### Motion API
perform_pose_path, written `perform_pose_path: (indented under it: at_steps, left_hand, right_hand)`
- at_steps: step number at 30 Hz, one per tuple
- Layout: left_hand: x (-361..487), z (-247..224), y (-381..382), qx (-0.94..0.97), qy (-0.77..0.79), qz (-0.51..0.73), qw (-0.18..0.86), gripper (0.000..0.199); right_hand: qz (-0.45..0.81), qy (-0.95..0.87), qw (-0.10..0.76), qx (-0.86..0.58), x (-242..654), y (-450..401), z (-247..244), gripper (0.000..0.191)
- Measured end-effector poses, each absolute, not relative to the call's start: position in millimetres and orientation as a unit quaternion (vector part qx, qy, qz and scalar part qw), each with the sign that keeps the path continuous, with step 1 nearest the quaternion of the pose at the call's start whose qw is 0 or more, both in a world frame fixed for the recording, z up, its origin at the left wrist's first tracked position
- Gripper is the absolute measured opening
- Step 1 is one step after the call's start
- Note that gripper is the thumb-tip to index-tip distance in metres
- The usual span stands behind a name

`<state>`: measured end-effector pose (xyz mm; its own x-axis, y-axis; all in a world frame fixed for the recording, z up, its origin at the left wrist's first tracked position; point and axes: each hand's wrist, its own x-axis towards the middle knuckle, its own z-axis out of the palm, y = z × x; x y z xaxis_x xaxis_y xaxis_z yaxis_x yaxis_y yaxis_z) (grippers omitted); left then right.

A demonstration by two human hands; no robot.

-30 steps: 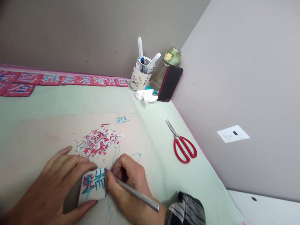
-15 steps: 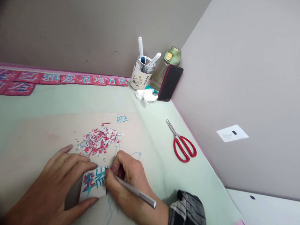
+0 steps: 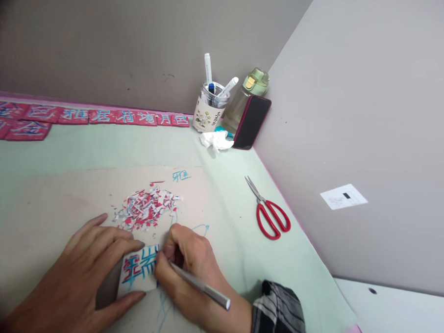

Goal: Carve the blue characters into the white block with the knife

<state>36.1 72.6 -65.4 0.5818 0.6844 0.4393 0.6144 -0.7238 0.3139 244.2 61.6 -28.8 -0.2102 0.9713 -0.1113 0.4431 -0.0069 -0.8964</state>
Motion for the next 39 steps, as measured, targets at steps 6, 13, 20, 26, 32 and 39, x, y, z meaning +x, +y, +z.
perform_pose_path:
  at_steps: [6,13,20,26,32,39]
  left_hand:
    - [35.9,-65.8,72.8,0.888,0.363,0.275,0.068,0.049]
    - [35.9,-64.2,71.2,0.892,0.363,0.261,0.069,0.052]
    - [36.9,-64.3,72.2,0.891,0.362,0.262,0.076,0.052]
    - [36.1,-65.3,69.3,0.884,0.377,0.262,0.094,0.053]
    - [33.0,-72.6,58.9,0.881,0.356,0.294,0.106,0.065]
    - [32.3,-66.7,65.3,0.89,0.348,0.253,0.151,0.055]
  right_hand:
    - [0.446,-0.643,0.29,-0.551,244.5,62.8,-27.4,0.02]
    - [0.446,-0.651,0.285,-0.544,245.8,63.8,-26.7,0.019]
    - [0.451,-0.645,0.289,-0.546,245.5,61.1,-28.8,0.019]
    - [0.461,-0.626,0.296,-0.555,244.7,62.1,-27.7,0.019]
    - [0.5,-0.597,0.297,-0.552,247.9,63.6,-27.0,0.021]
    - [0.5,-0.599,0.294,-0.552,250.6,64.1,-26.9,0.024]
